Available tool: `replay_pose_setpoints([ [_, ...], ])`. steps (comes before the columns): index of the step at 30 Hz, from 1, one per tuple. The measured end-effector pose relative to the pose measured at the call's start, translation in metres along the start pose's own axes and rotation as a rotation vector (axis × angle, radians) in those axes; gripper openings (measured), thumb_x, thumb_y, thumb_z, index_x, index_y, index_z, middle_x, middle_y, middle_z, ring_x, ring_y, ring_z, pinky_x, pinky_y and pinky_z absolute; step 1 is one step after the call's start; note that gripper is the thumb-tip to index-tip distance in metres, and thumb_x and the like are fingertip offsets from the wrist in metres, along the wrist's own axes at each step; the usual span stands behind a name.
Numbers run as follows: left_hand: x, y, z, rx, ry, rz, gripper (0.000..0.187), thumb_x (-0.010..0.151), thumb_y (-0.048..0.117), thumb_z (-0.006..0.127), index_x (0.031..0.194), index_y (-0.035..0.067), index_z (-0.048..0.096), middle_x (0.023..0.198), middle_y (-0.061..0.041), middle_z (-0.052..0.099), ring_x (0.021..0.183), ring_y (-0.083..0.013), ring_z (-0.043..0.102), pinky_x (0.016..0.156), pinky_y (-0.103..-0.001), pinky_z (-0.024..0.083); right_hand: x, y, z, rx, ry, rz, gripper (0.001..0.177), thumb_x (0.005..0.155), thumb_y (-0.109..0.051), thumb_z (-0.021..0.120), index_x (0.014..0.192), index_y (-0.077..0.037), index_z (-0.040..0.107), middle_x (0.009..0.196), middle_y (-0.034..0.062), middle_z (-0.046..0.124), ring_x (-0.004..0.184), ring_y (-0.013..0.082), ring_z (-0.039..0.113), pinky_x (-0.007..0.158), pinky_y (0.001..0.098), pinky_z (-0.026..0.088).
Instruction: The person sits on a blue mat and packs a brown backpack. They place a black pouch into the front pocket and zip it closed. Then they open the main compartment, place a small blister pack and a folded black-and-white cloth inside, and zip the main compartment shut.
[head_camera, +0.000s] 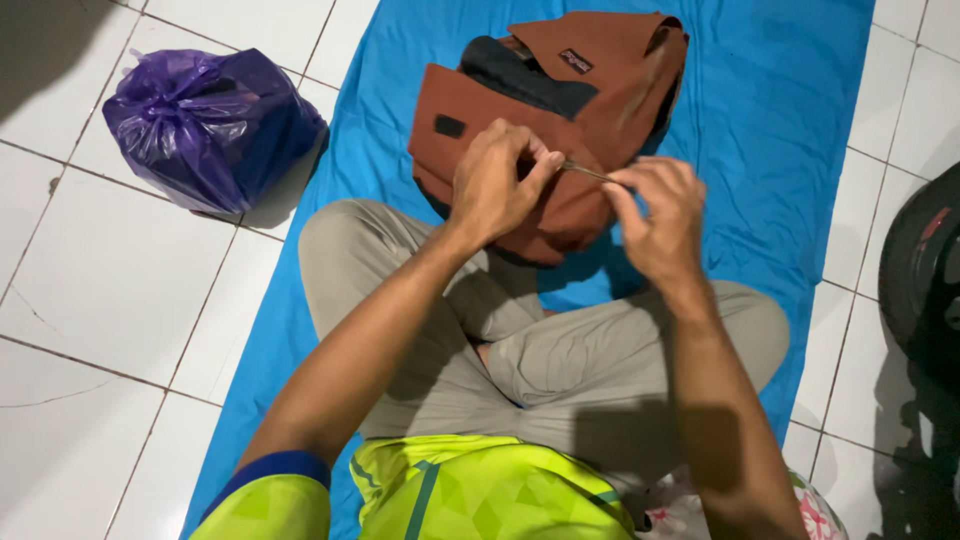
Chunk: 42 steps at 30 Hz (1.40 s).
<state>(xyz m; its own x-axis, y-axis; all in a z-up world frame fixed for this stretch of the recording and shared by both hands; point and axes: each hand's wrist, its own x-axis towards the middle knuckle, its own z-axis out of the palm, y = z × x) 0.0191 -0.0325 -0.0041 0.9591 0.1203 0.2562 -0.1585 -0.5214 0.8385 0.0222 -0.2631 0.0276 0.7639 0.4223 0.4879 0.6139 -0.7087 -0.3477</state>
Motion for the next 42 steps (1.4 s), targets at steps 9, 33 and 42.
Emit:
replay_pose_setpoints([
  [9,0.005,-0.073,0.0,0.222,0.105,0.0,0.064,0.098,0.04,0.072,0.146,0.005,0.048,0.15,-0.031,0.041,0.136,-0.05,0.039,0.107,-0.059,0.034,-0.033,0.08,-0.031,0.062,-0.434,0.502,0.019,0.093,-0.016,0.071,0.11,-0.009,0.076,0.104,0.0142,0.071,0.086,0.0328,0.066,0.082,0.0434,0.051],
  [33,-0.009,-0.058,0.049,-0.124,0.033,-0.436,0.091,0.073,0.056,0.085,0.14,0.002,0.053,0.138,-0.017,0.056,0.129,-0.0343,0.055,0.108,-0.045,0.044,0.038,0.032,0.015,-0.054,-0.238,0.15,0.02,0.092,-0.014,0.076,0.11,-0.008,0.073,0.107,0.0109,0.07,0.104,0.0355,0.059,0.089,0.0484,0.046],
  [42,-0.02,-0.034,0.047,-0.088,0.08,-0.383,0.064,0.091,0.053,0.07,0.135,0.008,0.06,0.113,-0.011,0.07,0.11,-0.0313,0.063,0.095,-0.046,0.047,0.095,0.009,0.054,-0.073,-0.309,-0.073,0.035,0.085,-0.012,0.075,0.119,-0.007,0.074,0.113,0.0141,0.068,0.11,0.0408,0.057,0.091,0.0514,0.042],
])
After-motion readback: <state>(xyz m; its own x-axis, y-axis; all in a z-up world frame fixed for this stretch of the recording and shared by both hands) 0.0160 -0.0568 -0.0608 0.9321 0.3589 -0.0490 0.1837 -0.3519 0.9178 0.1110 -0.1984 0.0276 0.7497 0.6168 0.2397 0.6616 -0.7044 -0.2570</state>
